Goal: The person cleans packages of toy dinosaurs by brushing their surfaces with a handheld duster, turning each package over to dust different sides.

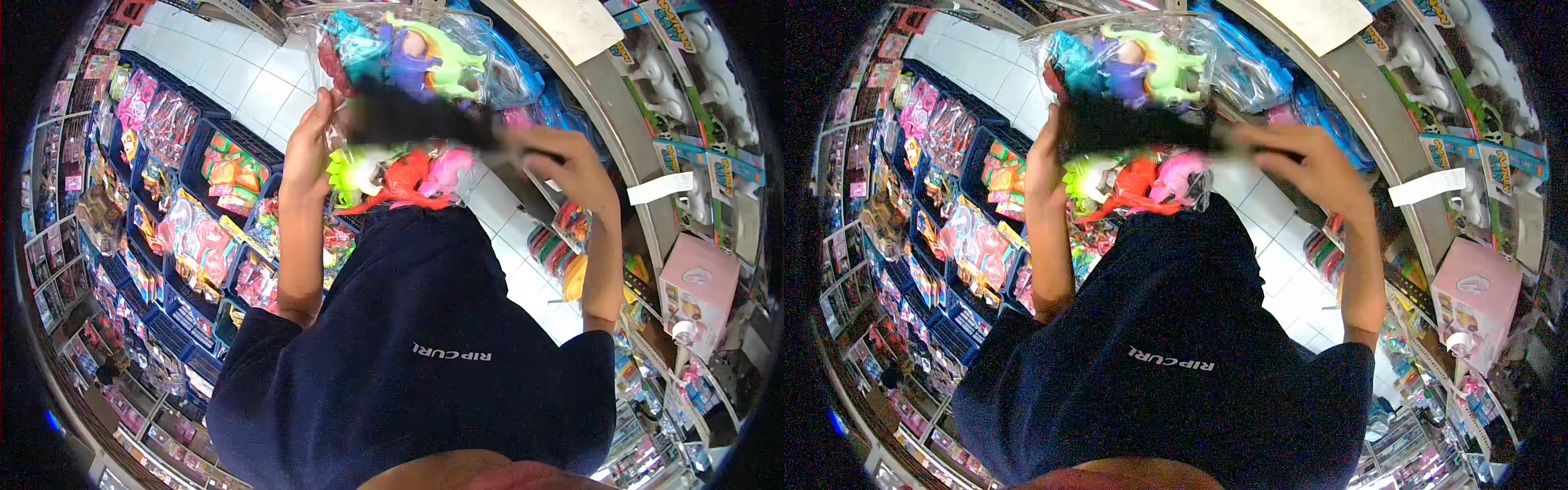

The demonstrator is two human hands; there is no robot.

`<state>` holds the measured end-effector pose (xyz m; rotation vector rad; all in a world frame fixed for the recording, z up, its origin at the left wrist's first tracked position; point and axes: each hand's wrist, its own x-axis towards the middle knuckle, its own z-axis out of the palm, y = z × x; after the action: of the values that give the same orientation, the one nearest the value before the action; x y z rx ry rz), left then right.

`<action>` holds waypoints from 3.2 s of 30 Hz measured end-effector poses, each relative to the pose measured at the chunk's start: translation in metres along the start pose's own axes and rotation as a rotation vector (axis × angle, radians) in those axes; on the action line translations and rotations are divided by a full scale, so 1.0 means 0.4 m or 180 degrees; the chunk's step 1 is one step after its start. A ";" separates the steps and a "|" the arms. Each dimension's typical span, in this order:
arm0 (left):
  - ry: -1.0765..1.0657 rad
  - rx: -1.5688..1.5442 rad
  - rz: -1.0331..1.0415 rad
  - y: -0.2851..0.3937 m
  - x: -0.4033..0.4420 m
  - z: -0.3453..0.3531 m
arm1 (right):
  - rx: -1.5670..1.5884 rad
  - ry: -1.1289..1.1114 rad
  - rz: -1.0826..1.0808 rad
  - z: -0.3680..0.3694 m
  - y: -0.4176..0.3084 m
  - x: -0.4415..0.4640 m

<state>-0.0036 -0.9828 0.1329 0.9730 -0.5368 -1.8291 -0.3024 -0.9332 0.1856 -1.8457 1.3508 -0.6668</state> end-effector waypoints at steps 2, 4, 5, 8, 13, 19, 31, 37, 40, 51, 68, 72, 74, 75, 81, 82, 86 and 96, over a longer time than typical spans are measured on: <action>0.0168 0.0452 0.0093 0.016 -0.016 0.010 | -0.0300 -0.0862 -0.0113 -0.009 -0.003 -0.003; -0.0040 0.0055 0.0075 0.016 -0.019 0.039 | -0.0332 -0.0344 -0.0450 -0.008 0.023 -0.012; -0.0186 0.0099 0.0016 0.016 -0.006 0.026 | -0.0174 -0.0028 -0.0153 -0.010 0.027 -0.016; -0.0200 0.0091 -0.0014 0.010 0.000 0.008 | 0.0089 0.0212 0.0378 -0.016 0.027 -0.017; -0.0177 0.0006 -0.0008 -0.002 0.005 0.023 | -0.0115 0.1201 0.0429 -0.030 0.050 -0.021; -0.0046 0.0096 0.0031 0.005 0.003 0.003 | 0.0567 0.0090 0.0579 -0.056 0.032 -0.044; -0.0021 -0.0191 0.0061 0.013 0.013 0.030 | -0.0029 -0.0160 -0.0318 -0.016 0.037 -0.033; -0.0097 -0.0404 -0.0066 0.015 0.011 0.027 | 0.0005 -0.0025 -0.0018 -0.015 0.018 -0.041; -0.0584 -0.0672 -0.0145 0.011 0.000 0.023 | 0.0007 -0.0555 -0.0181 -0.015 0.032 -0.049; -0.1210 -0.1600 -0.0245 0.013 0.017 0.007 | 0.0007 -0.1016 -0.0422 -0.030 0.011 -0.056; -0.1273 -0.1666 -0.0181 0.014 0.018 0.022 | 0.0192 -0.0443 0.0004 -0.029 0.020 -0.065; -0.0318 -0.1039 0.0262 0.021 0.006 0.059 | 0.0424 -0.0231 0.0039 0.028 0.029 -0.095; -0.1421 -0.1681 0.0346 0.004 0.025 -0.012 | 0.0604 -0.0394 -0.0149 0.065 0.036 -0.108; -0.1409 -0.1689 0.0347 0.009 0.018 0.012 | 0.0605 -0.0408 -0.0144 0.087 0.038 -0.112; 0.1076 0.0387 0.0933 0.018 0.006 0.064 | 0.1291 0.0349 0.0233 0.242 0.054 -0.132; -0.1061 -0.1302 0.0769 0.016 0.021 0.045 | 0.1095 0.0393 -0.0089 0.258 0.045 -0.120; -0.0376 -0.1693 0.0500 -0.005 0.035 0.034 | 0.1880 0.1043 0.0968 0.263 0.079 -0.140; 0.0303 -0.1788 0.0295 -0.008 0.024 0.077 | 0.1412 0.0858 0.0369 0.255 0.074 -0.144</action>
<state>-0.0324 -0.9916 0.1451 0.6323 0.0025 -1.7025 -0.2591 -0.8571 0.1024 -1.3494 1.3336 -1.0852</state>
